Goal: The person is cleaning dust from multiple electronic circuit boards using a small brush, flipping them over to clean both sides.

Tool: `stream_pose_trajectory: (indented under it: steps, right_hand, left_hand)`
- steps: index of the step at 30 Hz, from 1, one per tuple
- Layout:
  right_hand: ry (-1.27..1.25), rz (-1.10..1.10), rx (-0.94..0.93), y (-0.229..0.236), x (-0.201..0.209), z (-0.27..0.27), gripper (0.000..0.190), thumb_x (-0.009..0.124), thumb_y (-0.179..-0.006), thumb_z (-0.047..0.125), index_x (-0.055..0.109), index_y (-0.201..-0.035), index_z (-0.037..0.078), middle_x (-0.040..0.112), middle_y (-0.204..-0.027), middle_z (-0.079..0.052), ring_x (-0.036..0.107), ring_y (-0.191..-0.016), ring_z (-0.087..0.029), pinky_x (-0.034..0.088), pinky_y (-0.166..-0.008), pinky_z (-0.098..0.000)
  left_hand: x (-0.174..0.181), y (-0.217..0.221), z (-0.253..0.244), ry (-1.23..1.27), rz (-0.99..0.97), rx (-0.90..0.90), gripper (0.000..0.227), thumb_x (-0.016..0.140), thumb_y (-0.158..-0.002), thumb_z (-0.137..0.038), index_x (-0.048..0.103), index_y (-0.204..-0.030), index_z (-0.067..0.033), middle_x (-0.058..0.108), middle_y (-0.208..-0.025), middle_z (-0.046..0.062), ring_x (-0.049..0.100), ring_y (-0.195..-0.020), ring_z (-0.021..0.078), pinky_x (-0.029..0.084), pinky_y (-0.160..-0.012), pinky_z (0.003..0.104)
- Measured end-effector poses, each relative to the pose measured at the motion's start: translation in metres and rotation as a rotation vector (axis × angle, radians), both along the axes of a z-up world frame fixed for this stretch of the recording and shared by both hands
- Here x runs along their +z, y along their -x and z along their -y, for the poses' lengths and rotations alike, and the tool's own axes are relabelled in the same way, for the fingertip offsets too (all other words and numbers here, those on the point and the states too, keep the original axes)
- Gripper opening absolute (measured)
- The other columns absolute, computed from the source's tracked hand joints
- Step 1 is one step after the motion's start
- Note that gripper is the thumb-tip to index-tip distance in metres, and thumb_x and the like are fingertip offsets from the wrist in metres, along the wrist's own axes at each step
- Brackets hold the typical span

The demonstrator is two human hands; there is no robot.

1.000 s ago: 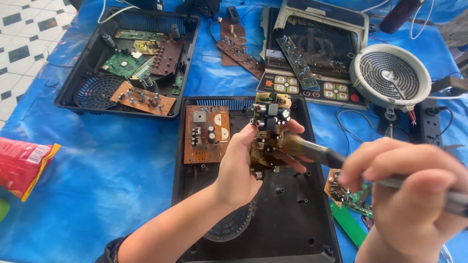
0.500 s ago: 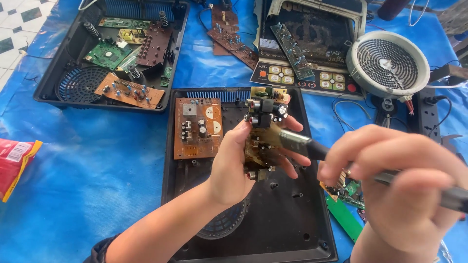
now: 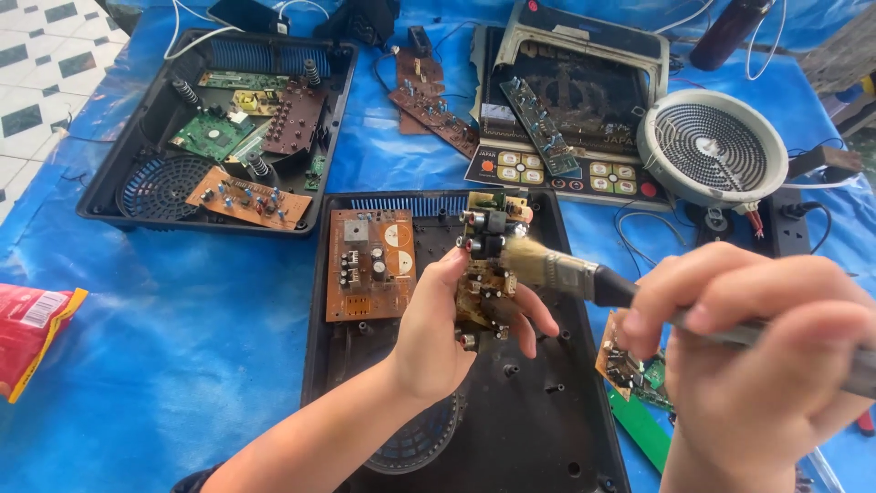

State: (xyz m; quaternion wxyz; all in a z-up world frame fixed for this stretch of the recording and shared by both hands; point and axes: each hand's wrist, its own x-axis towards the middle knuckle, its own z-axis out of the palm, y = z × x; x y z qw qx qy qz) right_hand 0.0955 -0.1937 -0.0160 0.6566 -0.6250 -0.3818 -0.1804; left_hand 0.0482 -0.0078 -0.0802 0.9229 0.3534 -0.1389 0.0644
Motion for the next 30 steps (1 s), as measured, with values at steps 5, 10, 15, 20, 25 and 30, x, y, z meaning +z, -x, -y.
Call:
stream_pose_trajectory:
  steps: [5,10,15,20,25,30]
  right_hand:
    - [0.081,0.087,-0.049,0.001,0.006,-0.007,0.055,0.033,-0.112,0.051,0.041,-0.086,0.003,0.062,-0.077,-0.02,0.062,-0.053,-0.022,0.055,-0.053,-0.0279]
    - [0.078,0.124,-0.069,-0.005,0.007,-0.008,0.059,0.03,-0.112,0.059,0.041,-0.09,0.006,0.061,-0.078,-0.016,0.063,-0.052,-0.021,0.056,-0.054,-0.0281]
    - [0.055,0.101,0.142,-0.013,0.001,-0.008,0.056,0.037,-0.11,0.047,0.048,-0.075,0.005,0.063,-0.071,-0.014,0.056,-0.052,-0.017,0.046,-0.054,-0.0266]
    - [-0.023,0.046,0.109,-0.023,-0.004,0.003,0.058,0.039,-0.113,0.059,0.047,-0.082,0.01,0.061,-0.07,-0.012,0.057,-0.052,-0.018,0.053,-0.061,-0.0289]
    - [-0.099,-0.011,0.18,-0.034,-0.003,0.005,0.056,0.043,-0.113,0.057,0.047,-0.076,0.016,0.055,-0.059,-0.005,0.037,-0.044,-0.012,0.039,-0.055,-0.0289]
    - [-0.242,-0.144,0.161,-0.028,0.015,0.0,0.046,0.039,-0.106,0.064,0.038,-0.082,0.025,0.037,-0.05,0.001,0.022,-0.036,-0.01,0.03,-0.041,-0.0239]
  left_hand:
    - [0.0,-0.001,0.001,0.037,0.014,-0.006,0.053,0.03,-0.108,-0.034,0.045,-0.143,0.0033,0.063,-0.116,0.026,0.069,-0.08,0.0289,0.054,-0.062,0.033]
    - [0.002,-0.001,0.001,0.088,0.01,0.025,0.054,0.031,-0.107,-0.032,0.045,-0.142,0.007,0.059,-0.135,0.025,0.068,-0.077,0.0289,0.052,-0.058,0.035]
    - [0.003,0.002,0.005,0.017,-0.015,-0.027,0.06,0.032,-0.105,-0.037,0.048,-0.142,0.0077,0.058,-0.137,0.024,0.068,-0.076,0.0252,0.05,-0.054,0.031]
    - [0.005,0.003,0.005,-0.053,-0.011,-0.037,0.059,0.029,-0.105,-0.035,0.048,-0.137,0.0105,0.06,-0.134,0.024,0.066,-0.072,0.0232,0.048,-0.055,0.03]
    - [0.008,0.001,0.003,-0.113,-0.041,-0.096,0.056,0.032,-0.104,-0.034,0.05,-0.134,0.0094,0.063,-0.129,0.024,0.067,-0.07,0.0229,0.049,-0.05,0.027]
    - [0.007,0.0,0.002,-0.142,-0.01,-0.111,0.059,0.03,-0.104,-0.033,0.046,-0.139,0.0126,0.062,-0.131,0.026,0.066,-0.069,0.0235,0.048,-0.05,0.028]
